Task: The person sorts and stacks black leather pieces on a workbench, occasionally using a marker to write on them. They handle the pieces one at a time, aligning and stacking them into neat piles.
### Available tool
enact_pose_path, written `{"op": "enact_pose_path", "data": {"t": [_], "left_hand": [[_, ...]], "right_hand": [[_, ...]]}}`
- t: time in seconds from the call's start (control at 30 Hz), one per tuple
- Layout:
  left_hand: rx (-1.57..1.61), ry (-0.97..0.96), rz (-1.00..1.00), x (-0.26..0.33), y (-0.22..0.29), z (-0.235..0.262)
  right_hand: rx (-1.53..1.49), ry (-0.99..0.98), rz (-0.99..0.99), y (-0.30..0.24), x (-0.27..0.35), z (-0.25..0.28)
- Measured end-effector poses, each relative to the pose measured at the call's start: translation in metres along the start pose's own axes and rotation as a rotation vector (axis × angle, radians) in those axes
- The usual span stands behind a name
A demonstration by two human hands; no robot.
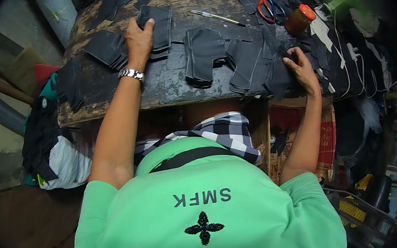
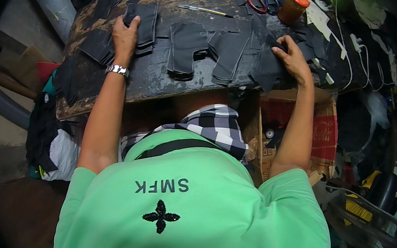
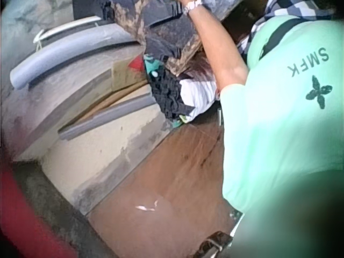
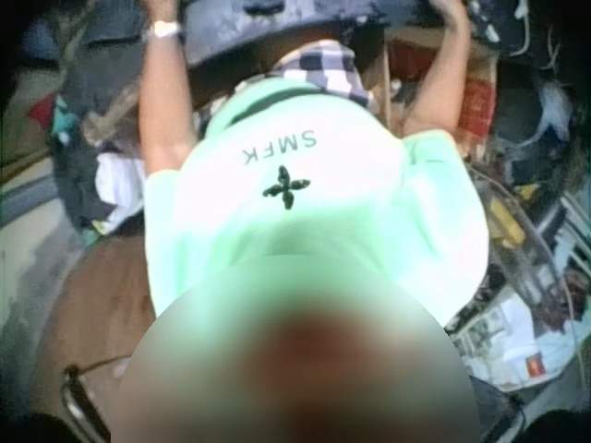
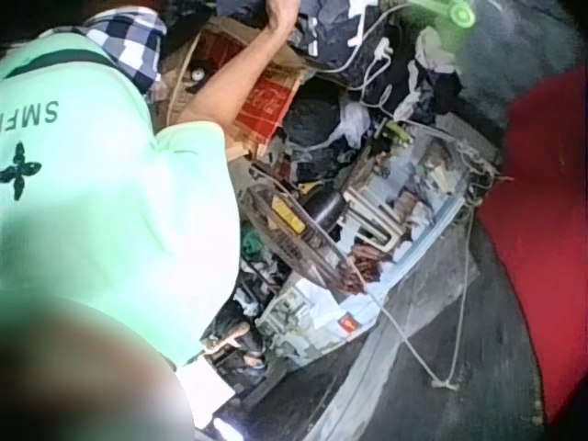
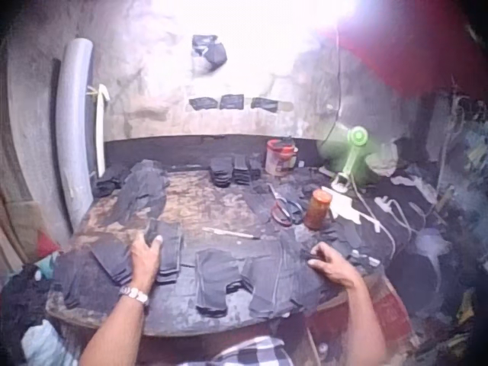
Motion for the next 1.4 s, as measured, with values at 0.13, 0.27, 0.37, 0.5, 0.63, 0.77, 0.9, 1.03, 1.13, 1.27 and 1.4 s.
{"op": "enact_pose_path", "data": {"t": [0.13, 0.27, 0.37, 0.5, 0.63, 0.77, 0.9, 1.03, 1.13, 1.27, 1.4], "left_hand": [[-0.035, 0.037, -0.024, 0.001, 0.002, -0.002], [-0.052, -0.040, 0.030, -0.008, -0.003, -0.006], [-0.094, -0.093, 0.067, -0.010, -0.005, -0.006], [-0.183, -0.113, 0.101, -0.009, 0.002, -0.006], [-0.533, -0.075, -0.013, 0.004, 0.024, -0.002], [-0.722, 0.145, -0.333, 0.042, 0.061, 0.011], [-0.535, -0.083, -0.317, 0.077, 0.071, -0.003], [-0.484, -0.411, -0.083, 0.101, 0.063, -0.037], [-0.413, -0.422, -0.043, 0.105, 0.068, -0.041], [-0.371, -0.497, 0.079, 0.095, 0.066, -0.045], [-0.357, -0.583, 0.237, 0.085, 0.053, -0.055]], "right_hand": [[0.195, -0.066, -0.016, -0.010, -0.002, -0.002], [0.593, -0.072, -0.136, -0.025, -0.003, 0.006], [0.490, -0.089, -0.086, -0.033, -0.006, 0.006], [0.134, -0.165, -0.075, -0.014, 0.002, 0.004], [0.228, -0.178, -0.071, 0.006, 0.008, 0.008], [0.300, -0.172, -0.063, -0.002, 0.004, 0.007], [0.472, -0.088, 0.119, -0.050, -0.009, -0.006], [0.267, -0.228, 0.245, -0.084, -0.035, -0.068], [0.281, -0.366, 0.126, -0.077, -0.051, -0.085], [0.360, -0.566, 0.109, -0.069, -0.069, -0.091], [0.166, -0.570, 0.115, -0.076, -0.075, -0.096]]}}
Point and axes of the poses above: each hand's wrist, its own x-axis away from the middle knuckle, its own z-axis out of the back of the hand, y = z × x, the point moved 8 cm from there along -x, towards the middle knuckle, and after that the axes turned 14 degrees about z, right-handed, at the moved point
